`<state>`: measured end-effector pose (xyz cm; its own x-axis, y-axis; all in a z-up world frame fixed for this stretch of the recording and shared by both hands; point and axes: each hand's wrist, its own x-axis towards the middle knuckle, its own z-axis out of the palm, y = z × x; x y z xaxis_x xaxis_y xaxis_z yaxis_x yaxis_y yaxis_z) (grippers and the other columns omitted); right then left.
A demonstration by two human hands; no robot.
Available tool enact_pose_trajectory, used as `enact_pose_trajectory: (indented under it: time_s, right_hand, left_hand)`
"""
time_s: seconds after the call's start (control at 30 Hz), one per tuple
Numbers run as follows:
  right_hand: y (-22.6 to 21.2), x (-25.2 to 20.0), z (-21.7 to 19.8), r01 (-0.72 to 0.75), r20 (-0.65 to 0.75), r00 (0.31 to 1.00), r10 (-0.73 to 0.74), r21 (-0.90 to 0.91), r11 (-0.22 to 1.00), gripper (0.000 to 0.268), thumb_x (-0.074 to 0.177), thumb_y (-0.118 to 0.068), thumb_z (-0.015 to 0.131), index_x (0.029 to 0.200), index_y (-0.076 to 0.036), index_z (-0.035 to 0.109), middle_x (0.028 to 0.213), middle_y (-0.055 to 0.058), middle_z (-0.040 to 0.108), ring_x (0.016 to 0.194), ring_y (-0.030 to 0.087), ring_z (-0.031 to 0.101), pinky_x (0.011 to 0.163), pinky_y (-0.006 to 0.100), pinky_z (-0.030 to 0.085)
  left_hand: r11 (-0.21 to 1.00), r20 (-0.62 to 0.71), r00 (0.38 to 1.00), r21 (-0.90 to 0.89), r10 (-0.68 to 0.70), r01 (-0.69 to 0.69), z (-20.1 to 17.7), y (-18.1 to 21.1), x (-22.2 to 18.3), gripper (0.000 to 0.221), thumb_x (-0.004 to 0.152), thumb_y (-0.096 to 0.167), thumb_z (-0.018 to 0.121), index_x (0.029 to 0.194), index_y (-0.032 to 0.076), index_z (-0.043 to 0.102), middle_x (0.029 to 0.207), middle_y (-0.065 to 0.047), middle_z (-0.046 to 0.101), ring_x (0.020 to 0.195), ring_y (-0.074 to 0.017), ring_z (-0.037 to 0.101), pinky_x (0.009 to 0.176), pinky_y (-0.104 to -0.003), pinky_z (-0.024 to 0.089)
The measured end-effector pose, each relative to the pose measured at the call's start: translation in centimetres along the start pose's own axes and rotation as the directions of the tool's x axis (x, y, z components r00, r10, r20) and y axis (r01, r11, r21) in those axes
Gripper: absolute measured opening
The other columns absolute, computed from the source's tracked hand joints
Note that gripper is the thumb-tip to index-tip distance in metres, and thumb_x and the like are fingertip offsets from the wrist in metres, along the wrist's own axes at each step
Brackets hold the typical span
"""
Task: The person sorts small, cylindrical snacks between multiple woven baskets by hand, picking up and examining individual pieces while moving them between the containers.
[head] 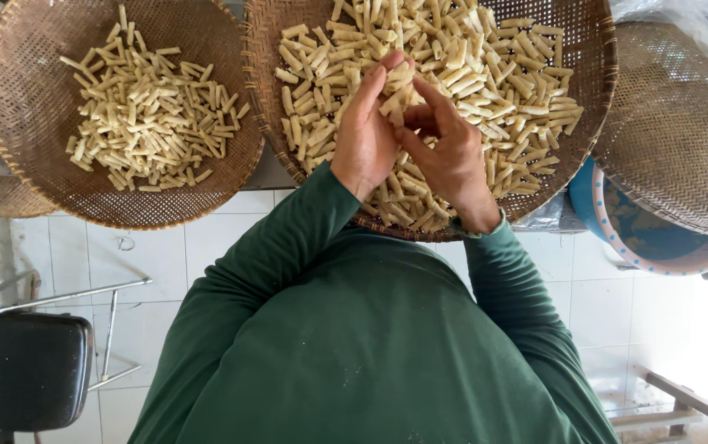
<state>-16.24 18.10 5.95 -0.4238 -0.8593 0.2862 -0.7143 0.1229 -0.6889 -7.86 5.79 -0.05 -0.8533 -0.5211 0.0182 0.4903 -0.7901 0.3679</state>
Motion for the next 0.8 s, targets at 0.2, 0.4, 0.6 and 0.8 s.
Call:
enact_pose_trajectory:
  time_s: [0.2,0.4,0.6,0.8]
  right_hand:
    - [1.8,-0.6,-1.4,-0.143,0.114,0.989,0.092,0.608,0.781,0.061,0.108,0.0,0.063,0.159,0.011,0.031,0.126,0.021,0.071,0.115,0.023,0.074,0.099,0.034,0.065]
    - [2.7,-0.8,-3.1,-0.206,0.185,0.975,0.124,0.53,0.823,0.064,0.107,0.004,0.058,0.162,0.009,0.026,0.116,0.02,0.072,0.1,0.019,0.073,0.089,0.03,0.064]
    - [1.4,-1.1,-3.8,-0.303,0.129,0.952,0.276,0.506,0.807,0.066,0.105,0.002,0.06,0.162,0.005,0.026,0.107,0.017,0.071,0.094,0.016,0.071,0.08,0.026,0.059]
    - [-0.2,-2.0,-3.9,-0.25,-0.027,0.943,0.331,0.599,0.761,0.047,0.108,0.0,0.062,0.153,0.007,0.051,0.122,0.012,0.07,0.103,0.013,0.066,0.089,0.024,0.057]
  left_hand:
    - [0.978,0.037,0.999,0.209,-0.034,0.026,-0.3,-0.6,-0.1,0.055,0.115,0.04,0.047,0.158,0.006,0.045,0.156,-0.013,0.049,0.142,-0.0273,0.051,0.123,-0.047,0.044]
    - [0.828,0.063,0.987,0.555,-0.145,0.086,-0.4,-0.1,0.0,0.048,0.107,0.029,0.06,0.141,-0.004,0.053,0.165,-0.013,0.031,0.146,-0.0308,0.049,0.106,-0.043,0.055]
    - [0.758,0.003,0.988,0.642,-0.155,0.117,1.4,0.8,0.0,0.041,0.101,0.024,0.073,0.136,0.004,0.064,0.148,-0.023,0.056,0.131,-0.0259,0.058,0.104,-0.034,0.054]
    - [0.594,0.077,0.997,0.803,-0.023,-0.049,2.4,2.4,-0.6,0.032,0.105,0.024,0.069,0.122,-0.003,0.073,0.135,-0.007,0.065,0.123,-0.0161,0.064,0.104,-0.029,0.053]
